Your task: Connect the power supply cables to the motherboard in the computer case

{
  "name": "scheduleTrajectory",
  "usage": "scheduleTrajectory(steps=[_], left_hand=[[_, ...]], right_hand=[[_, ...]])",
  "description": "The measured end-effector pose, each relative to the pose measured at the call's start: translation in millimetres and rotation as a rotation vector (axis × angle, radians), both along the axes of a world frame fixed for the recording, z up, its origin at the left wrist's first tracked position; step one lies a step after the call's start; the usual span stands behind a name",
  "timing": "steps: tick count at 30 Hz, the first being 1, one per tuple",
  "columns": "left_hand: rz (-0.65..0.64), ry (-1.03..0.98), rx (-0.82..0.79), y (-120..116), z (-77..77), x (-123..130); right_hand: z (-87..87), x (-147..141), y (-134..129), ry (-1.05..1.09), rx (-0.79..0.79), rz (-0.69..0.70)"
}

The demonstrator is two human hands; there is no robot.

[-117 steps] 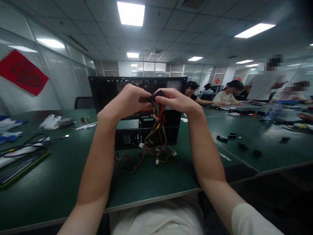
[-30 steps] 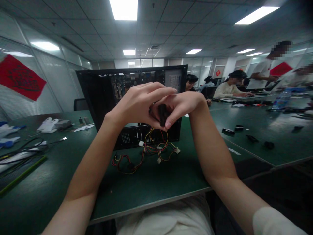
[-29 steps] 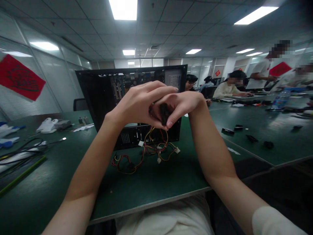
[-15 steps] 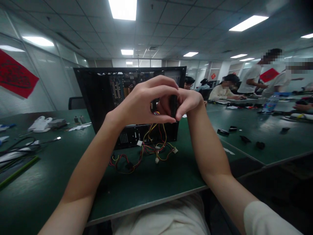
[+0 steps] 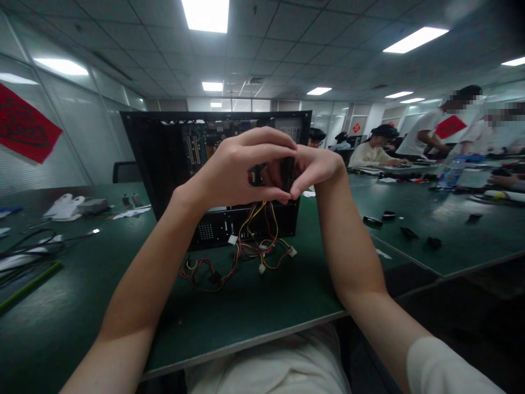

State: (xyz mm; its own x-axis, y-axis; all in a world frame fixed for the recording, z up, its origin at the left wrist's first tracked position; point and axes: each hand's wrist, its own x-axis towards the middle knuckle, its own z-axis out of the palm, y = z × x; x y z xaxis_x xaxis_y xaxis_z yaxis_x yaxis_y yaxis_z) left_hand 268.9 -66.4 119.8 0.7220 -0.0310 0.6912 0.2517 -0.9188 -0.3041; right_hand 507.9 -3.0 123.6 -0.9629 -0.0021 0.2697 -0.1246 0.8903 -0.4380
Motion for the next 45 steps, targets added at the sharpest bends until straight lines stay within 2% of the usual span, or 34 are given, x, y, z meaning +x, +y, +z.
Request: scheduleTrajectory(steps=[3,7,12,20,27,31,36,41,45], left_hand=[[-0.060,-0.006,0.059,4,-0.9,0],[-0.040,0.019,0.085,4,0.4,0],[-0.011,0.045,0.064,1,2.1,-2],[0.009,0.030,0.018,5,1.4,0],[0.067,0.001,0.038,16,1.8,-7],[0.045,-0.004,0.074,19,1.7,-9],[0.052,0.007,0.107,19,1.4,-9],[0.080,-0.009,0.107,20,2.2,-12],[0.092,-0.039,0.101,20,4.1,-16]], right_hand=[[0.6,1,3,-0.025,0.041,0.093],[3.3,-2,1,-0.002,0.078,0.100],[4.0,-8,-2,0.064,0.077,0.039],[0.7,-2,-3,0.081,-0.038,-0.043],[9.7,20,-32,0.055,-0.120,-0.317],[14.6,18,-44,0.033,-0.117,-0.338],[13.1,7,-39,0.010,-0.134,-0.385],[8.8,0,-31,0.054,-0.154,-0.379],[3.7,-8,-25,0.129,-0.167,-0.291]])
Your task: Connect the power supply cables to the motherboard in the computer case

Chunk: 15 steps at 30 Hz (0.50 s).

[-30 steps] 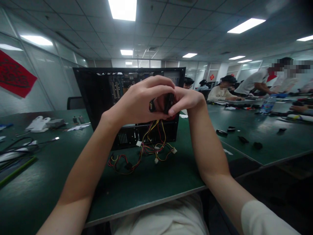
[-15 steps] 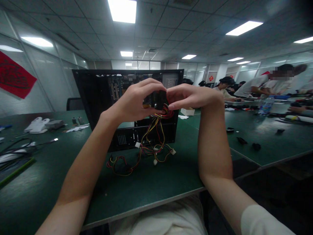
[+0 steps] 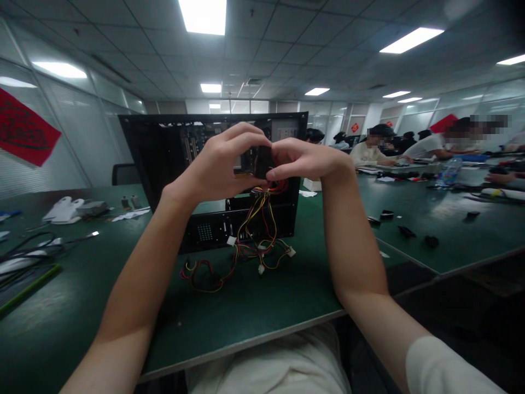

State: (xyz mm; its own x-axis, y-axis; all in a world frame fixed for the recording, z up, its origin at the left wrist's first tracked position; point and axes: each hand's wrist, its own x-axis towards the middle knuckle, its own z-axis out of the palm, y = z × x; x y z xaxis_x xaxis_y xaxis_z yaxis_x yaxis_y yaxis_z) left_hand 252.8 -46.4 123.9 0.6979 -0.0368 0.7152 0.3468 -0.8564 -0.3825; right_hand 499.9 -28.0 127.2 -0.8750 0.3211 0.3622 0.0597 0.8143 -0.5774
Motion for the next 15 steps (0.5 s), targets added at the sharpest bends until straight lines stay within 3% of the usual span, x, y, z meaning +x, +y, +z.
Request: scheduleTrajectory(steps=[15], left_hand=[[0.018,-0.023,-0.076,-6,8.1,-14]], right_hand=[[-6.2,-23,8,0.099,-0.081,0.086]])
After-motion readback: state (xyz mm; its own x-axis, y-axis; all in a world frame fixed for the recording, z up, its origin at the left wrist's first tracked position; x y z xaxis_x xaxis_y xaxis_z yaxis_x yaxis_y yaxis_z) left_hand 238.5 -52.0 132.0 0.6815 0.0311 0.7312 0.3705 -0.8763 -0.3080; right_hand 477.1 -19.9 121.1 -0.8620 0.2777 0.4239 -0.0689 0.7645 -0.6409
